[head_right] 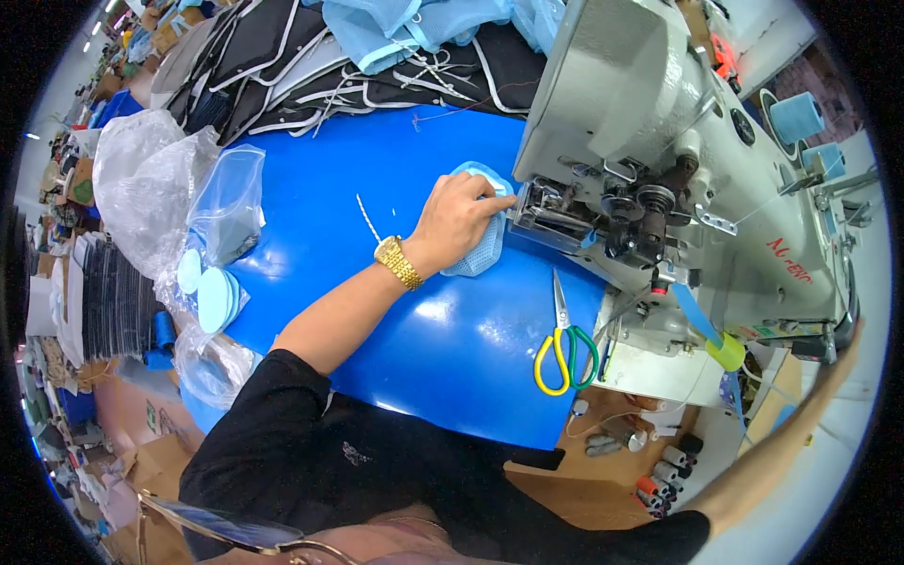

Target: Using an industrial sewing machine to assemble mesh pouches by attaching white fabric circles to them.

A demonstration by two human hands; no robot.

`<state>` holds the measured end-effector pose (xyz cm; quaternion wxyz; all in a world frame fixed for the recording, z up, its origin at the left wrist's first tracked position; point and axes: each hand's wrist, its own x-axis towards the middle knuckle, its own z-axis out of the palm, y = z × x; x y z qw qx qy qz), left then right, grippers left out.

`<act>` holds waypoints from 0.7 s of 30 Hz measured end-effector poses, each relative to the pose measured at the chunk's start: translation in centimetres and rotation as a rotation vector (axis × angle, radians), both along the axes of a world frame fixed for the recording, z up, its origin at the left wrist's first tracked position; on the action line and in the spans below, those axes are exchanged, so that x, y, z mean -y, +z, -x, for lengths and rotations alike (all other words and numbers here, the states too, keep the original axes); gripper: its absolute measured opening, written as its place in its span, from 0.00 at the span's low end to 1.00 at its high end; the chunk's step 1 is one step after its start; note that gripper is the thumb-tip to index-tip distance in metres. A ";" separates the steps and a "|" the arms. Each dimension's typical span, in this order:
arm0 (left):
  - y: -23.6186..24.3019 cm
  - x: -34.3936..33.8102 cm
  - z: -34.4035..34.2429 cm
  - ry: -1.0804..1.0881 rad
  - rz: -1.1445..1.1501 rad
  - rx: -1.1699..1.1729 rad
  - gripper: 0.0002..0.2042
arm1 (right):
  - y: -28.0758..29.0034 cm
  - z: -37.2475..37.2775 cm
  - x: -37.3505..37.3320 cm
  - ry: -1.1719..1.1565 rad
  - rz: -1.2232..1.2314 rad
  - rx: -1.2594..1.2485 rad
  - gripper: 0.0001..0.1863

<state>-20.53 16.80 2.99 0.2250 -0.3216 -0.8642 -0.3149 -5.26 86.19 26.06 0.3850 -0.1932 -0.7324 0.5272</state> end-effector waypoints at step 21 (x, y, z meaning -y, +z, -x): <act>5.8 10.4 -12.0 -0.392 -1.118 0.764 0.07 | -18.8 -2.8 58.8 0.661 0.165 0.074 0.21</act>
